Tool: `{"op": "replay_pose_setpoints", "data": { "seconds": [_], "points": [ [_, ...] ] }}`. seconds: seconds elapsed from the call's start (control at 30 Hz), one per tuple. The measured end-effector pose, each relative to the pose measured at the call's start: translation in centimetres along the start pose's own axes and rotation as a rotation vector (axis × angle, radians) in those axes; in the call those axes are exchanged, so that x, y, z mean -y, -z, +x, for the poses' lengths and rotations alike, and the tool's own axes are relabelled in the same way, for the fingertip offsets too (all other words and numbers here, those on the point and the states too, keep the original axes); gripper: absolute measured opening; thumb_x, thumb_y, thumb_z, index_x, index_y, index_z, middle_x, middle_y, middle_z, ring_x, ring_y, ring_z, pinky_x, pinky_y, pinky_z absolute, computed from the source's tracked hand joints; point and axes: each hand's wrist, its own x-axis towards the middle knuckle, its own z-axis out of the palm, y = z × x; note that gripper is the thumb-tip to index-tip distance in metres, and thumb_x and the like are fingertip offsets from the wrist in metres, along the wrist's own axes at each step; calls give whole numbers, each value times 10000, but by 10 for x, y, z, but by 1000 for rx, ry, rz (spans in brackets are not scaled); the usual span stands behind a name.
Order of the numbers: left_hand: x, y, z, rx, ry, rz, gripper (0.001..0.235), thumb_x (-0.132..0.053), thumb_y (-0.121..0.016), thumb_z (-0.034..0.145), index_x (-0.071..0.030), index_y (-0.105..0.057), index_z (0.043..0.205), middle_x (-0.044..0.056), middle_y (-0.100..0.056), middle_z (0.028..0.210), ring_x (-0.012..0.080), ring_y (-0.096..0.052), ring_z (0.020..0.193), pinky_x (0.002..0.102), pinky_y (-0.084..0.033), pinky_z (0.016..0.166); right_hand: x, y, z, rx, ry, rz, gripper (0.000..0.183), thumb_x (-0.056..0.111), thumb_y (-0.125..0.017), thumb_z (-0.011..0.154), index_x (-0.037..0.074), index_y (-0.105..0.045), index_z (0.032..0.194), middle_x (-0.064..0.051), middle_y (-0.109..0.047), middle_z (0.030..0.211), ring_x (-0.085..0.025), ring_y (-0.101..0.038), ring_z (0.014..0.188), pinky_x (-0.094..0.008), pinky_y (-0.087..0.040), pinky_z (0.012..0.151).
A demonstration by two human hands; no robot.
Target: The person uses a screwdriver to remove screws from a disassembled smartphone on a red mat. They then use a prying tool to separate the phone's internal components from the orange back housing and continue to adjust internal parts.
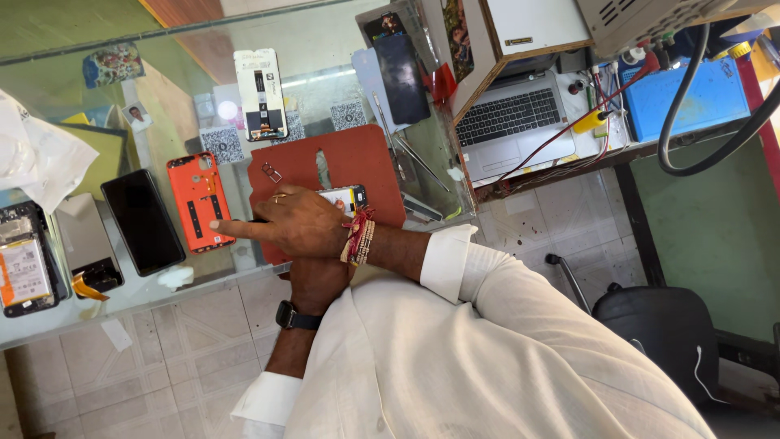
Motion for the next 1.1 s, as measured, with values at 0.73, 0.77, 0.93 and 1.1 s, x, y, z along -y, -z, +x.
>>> {"op": "replay_pose_setpoints", "data": {
  "seconds": [0.73,0.77,0.93,1.1],
  "points": [
    [-1,-2,3,-45,-18,-124,511,-201,-728,894,-59,-631,1375,159,-643,1360,350,-606,1264,495,-469,1106,-11,-15,22,-178,-22,64,783,69,-656,917,186,-319,1614,-78,-710,999,-214,-639,679,-373,-516,550],
    [1,-5,4,-19,-23,-106,473,-224,-743,913,-75,-653,1353,150,-649,1353,340,-601,1265,504,-458,1132,-19,-13,20,-359,78,114,811,79,-644,908,186,-293,1631,-102,-729,1139,-228,-671,794,-370,-571,682],
    [6,-7,-5,-148,-196,177,439,-358,-770,882,-150,-708,1264,112,-560,1454,364,-491,1381,741,-207,1191,-39,-12,23,-240,-293,282,429,67,-691,1016,80,-531,1415,-124,-763,1111,-298,-772,964,-399,-624,792],
    [4,-3,-2,-149,-191,223,418,-363,-769,875,-143,-718,1227,107,-533,1489,356,-429,1467,738,-190,1218,-47,-6,22,-253,-104,146,403,30,-679,1086,67,-443,1411,-146,-748,1109,-313,-767,960,-409,-612,765]
  ]
}}
